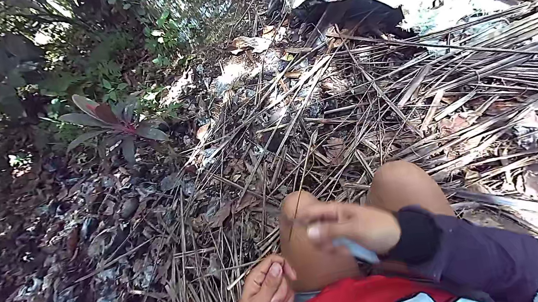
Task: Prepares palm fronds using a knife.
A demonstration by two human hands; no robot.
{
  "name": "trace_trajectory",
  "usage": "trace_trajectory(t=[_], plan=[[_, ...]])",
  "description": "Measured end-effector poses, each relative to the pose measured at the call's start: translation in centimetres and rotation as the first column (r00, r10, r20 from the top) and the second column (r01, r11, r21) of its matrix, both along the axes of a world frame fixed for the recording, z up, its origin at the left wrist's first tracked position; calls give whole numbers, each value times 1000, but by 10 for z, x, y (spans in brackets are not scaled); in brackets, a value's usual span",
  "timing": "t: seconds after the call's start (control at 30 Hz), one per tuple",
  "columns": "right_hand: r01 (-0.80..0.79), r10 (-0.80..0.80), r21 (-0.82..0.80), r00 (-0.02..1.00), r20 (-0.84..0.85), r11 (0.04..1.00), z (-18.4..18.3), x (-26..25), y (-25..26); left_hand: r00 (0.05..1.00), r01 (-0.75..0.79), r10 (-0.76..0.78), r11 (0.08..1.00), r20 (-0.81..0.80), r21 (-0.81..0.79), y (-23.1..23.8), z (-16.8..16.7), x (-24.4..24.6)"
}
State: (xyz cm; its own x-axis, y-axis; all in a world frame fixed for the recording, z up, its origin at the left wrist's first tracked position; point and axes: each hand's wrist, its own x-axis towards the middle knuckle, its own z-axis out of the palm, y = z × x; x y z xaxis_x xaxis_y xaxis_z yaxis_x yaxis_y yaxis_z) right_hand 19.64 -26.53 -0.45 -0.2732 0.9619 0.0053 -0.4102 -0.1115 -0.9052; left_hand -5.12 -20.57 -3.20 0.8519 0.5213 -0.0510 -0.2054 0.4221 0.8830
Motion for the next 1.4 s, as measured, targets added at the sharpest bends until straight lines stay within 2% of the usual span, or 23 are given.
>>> trace_trajectory(t=[0.1,0.17,0.3,0.47,0.57,0.63,0.73,0.8,0.83,0.9,0.97,1.03,1.1,1.13,1.2,1.27,1.3,1.33,1.4], plan=[[294,-287,56,952,-104,954,4,47,20,996,89,-87,991,25,-104,0,-1,-7],[393,-384,60,916,-118,918,9,57,23,993,120,-119,983,17,-140,-1,-4,-7],[257,-250,59,963,-96,965,11,29,12,989,144,-137,970,51,-197,-2,-5,-2],[289,-275,85,950,-146,954,2,15,9,966,245,-207,926,155,-288,3,-6,-2],[39,-32,87,996,-79,995,-3,3,3,971,224,-188,934,150,-279,0,-6,-1],[-55,59,69,996,-59,996,-3,3,5,972,215,-184,945,146,-247,0,-6,-3],[50,-48,33,997,-59,998,9,29,13,977,198,-174,956,125,-217,-1,-4,-7],[117,-114,38,991,-71,992,13,36,16,989,144,-138,979,53,-147,-5,-4,-7],[138,-135,41,989,-63,990,13,35,16,996,82,-84,995,-22,-58,-8,-3,-6],[144,-146,57,989,25,988,13,25,12,981,-67,108,969,-163,240,-13,0,2],[89,-96,80,991,94,993,8,5,6,927,-205,339,817,-161,539,-17,2,14],[24,-35,99,993,115,995,1,-15,-1,867,-294,488,660,-97,692,-19,3,23],[-56,47,71,992,115,996,-1,-27,-9,835,-312,547,554,-55,772,-20,4,23],[-45,37,67,992,118,997,-1,-24,-10,831,-293,554,508,-47,810,-20,4,21],[116,-124,69,985,119,991,7,-2,-6,824,-232,563,428,-57,873,-21,6,15],[370,-375,99,926,41,924,12,30,5,810,-210,582,401,-71,892,-25,6,10],[444,-448,121,894,3,888,15,42,8,799,-211,596,396,-76,894,-27,5,7],[458,-461,123,887,-4,880,19,44,8,785,-216,615,388,-77,896,-28,5,6],[275,-281,96,958,60,957,21,21,-4,764,-222,640,373,-77,901,-28,7,9]])
